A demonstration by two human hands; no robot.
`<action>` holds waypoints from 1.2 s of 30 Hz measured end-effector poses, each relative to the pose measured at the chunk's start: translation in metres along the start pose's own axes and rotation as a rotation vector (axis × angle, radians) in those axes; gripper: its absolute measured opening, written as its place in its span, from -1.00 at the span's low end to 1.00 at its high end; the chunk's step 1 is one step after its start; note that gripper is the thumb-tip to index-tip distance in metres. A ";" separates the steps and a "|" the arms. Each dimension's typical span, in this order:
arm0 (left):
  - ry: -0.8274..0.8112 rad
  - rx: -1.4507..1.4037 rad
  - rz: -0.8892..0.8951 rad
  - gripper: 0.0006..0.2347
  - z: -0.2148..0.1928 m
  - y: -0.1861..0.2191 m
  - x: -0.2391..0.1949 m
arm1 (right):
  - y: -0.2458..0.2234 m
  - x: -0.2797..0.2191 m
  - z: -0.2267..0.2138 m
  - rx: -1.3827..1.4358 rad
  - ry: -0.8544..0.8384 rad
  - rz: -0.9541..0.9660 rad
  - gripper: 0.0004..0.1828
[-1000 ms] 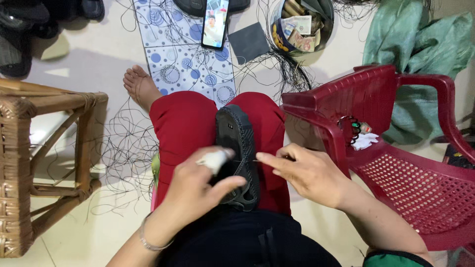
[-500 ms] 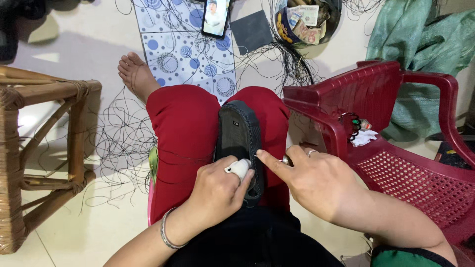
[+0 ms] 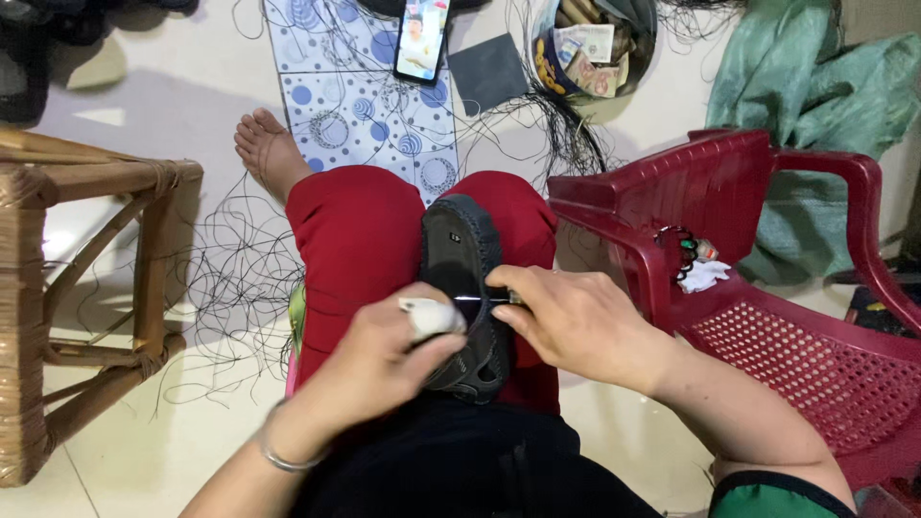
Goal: The person sits on the floor and sews a black slip-on shoe using a needle and thread. They repeatedly push the needle through the sole and pull the thread to stitch the shoe while holding it on their lap.
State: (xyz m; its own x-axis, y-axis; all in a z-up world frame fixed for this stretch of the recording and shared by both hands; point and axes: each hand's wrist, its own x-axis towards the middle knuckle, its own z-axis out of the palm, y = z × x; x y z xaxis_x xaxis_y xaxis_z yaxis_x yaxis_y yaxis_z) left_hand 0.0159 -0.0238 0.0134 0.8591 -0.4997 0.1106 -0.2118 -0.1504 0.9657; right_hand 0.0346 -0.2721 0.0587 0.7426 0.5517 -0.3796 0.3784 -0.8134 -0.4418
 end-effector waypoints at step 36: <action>0.141 0.455 0.109 -0.67 0.058 -0.027 -0.042 | 0.019 -0.013 0.026 1.064 0.462 0.057 -0.78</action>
State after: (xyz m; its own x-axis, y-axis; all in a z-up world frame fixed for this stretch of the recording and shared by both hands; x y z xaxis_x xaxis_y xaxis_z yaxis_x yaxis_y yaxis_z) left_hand -0.0419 -0.0481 -0.0314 0.8689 -0.4173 0.2661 -0.4587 -0.4770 0.7497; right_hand 0.0180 -0.2898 0.0345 0.9576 0.2208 -0.1849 -0.1546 -0.1475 -0.9769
